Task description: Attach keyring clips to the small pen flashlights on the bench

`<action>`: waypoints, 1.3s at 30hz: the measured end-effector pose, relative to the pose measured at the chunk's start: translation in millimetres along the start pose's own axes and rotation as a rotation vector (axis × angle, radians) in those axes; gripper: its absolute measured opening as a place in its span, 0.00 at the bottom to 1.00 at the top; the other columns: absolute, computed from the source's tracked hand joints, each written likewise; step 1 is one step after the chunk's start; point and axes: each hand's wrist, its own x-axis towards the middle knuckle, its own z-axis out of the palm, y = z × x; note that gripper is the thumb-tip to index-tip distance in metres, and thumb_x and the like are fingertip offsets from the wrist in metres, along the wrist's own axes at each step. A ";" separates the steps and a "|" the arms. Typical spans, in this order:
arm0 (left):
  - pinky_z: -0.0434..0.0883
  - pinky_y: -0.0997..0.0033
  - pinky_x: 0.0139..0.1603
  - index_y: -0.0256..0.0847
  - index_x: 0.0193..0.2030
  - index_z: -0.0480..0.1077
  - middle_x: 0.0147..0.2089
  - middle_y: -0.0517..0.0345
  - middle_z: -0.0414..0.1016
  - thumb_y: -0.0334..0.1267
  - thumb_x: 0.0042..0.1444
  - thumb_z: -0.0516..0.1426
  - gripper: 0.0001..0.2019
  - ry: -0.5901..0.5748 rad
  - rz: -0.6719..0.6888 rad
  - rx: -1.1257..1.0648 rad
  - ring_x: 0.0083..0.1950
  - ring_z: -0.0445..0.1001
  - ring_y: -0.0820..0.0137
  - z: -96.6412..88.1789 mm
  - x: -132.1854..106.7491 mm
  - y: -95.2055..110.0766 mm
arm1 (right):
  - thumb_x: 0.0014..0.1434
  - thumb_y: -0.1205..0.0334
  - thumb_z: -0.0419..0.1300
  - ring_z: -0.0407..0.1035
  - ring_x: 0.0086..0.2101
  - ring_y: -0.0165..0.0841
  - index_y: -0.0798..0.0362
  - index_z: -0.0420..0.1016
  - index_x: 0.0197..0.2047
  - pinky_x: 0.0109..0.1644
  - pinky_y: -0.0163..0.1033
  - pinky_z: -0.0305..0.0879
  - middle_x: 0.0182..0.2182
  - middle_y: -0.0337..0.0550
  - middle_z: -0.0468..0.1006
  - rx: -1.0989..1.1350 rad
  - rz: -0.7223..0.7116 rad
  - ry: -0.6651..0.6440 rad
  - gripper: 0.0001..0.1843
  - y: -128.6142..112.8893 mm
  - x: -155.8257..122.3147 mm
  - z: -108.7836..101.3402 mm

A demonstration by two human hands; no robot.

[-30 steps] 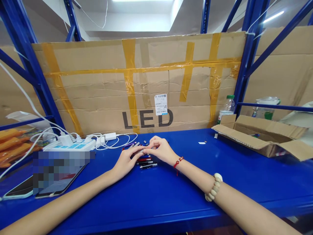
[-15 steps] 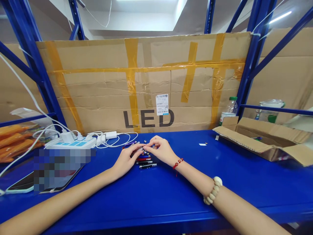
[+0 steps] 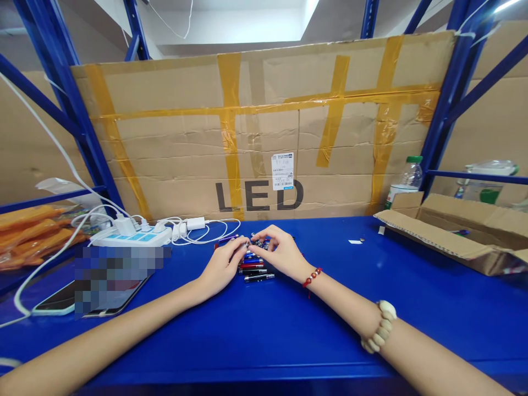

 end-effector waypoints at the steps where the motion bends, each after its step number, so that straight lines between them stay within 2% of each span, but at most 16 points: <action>1: 0.65 0.64 0.51 0.42 0.48 0.65 0.48 0.55 0.71 0.37 0.62 0.44 0.13 -0.002 0.003 -0.001 0.49 0.68 0.66 0.3 0.2 -0.7 | 0.50 0.54 0.62 0.60 0.21 0.22 0.54 0.74 0.37 0.24 0.32 0.61 0.34 0.43 0.69 0.003 -0.008 -0.007 0.15 -0.2 0.0 0.1; 3: 0.66 0.64 0.50 0.42 0.47 0.66 0.47 0.55 0.71 0.37 0.62 0.44 0.13 0.004 0.002 0.003 0.48 0.69 0.67 1.0 0.6 -2.1 | 0.51 0.55 0.61 0.59 0.21 0.22 0.54 0.75 0.39 0.25 0.32 0.61 0.34 0.43 0.69 0.002 -0.026 -0.021 0.14 -0.7 0.2 -0.1; 13: 0.64 0.61 0.53 0.43 0.48 0.65 0.49 0.54 0.70 0.39 0.62 0.43 0.14 -0.043 -0.004 0.009 0.50 0.68 0.65 1.2 0.3 -2.7 | 0.50 0.59 0.62 0.57 0.21 0.20 0.53 0.78 0.37 0.24 0.31 0.58 0.35 0.41 0.68 0.036 -0.040 -0.024 0.11 1.8 1.5 -2.7; 17: 0.66 0.64 0.49 0.42 0.48 0.64 0.47 0.54 0.71 0.38 0.62 0.42 0.14 -0.102 0.011 0.009 0.47 0.70 0.66 -0.2 0.2 -0.7 | 0.49 0.57 0.63 0.60 0.25 0.24 0.53 0.79 0.33 0.25 0.31 0.58 0.33 0.42 0.68 0.079 -0.048 -0.039 0.10 3.9 1.5 -2.9; 20: 0.67 0.64 0.49 0.42 0.48 0.64 0.48 0.54 0.71 0.38 0.62 0.42 0.14 -0.120 0.017 0.015 0.48 0.69 0.65 0.1 0.0 -2.1 | 0.48 0.54 0.63 0.61 0.25 0.24 0.53 0.79 0.31 0.25 0.31 0.59 0.32 0.42 0.68 0.108 -0.041 -0.056 0.12 4.9 1.9 -3.6; 25: 0.64 0.60 0.54 0.42 0.48 0.65 0.50 0.54 0.70 0.38 0.62 0.42 0.15 -0.102 0.029 0.008 0.53 0.67 0.64 1.0 0.2 -4.9 | 0.47 0.51 0.64 0.61 0.26 0.25 0.52 0.79 0.31 0.25 0.31 0.60 0.32 0.42 0.68 0.101 -0.027 -0.051 0.13 3.0 3.1 -4.7; 30: 0.62 0.61 0.56 0.44 0.50 0.64 0.53 0.56 0.69 0.39 0.62 0.42 0.15 -0.076 0.055 -0.019 0.55 0.65 0.65 -0.8 -0.3 -1.0 | 0.47 0.50 0.63 0.62 0.26 0.25 0.52 0.79 0.30 0.25 0.32 0.60 0.32 0.42 0.68 0.092 -0.021 -0.038 0.14 -0.4 3.7 -5.3; 34: 0.63 0.63 0.55 0.45 0.51 0.64 0.53 0.57 0.69 0.39 0.62 0.42 0.15 -0.072 0.052 -0.023 0.55 0.66 0.66 -1.7 -0.9 0.6 | 0.47 0.50 0.63 0.62 0.26 0.25 0.53 0.79 0.29 0.25 0.32 0.60 0.32 0.42 0.68 0.098 -0.018 -0.034 0.14 -1.3 3.6 -5.2; 39: 0.64 0.65 0.53 0.42 0.51 0.63 0.52 0.55 0.69 0.38 0.62 0.42 0.15 -0.078 0.066 -0.048 0.52 0.67 0.67 -1.2 -0.5 0.1 | 0.47 0.50 0.63 0.60 0.24 0.24 0.54 0.78 0.29 0.23 0.31 0.57 0.32 0.42 0.68 0.096 -0.007 -0.036 0.15 -0.3 2.9 -5.3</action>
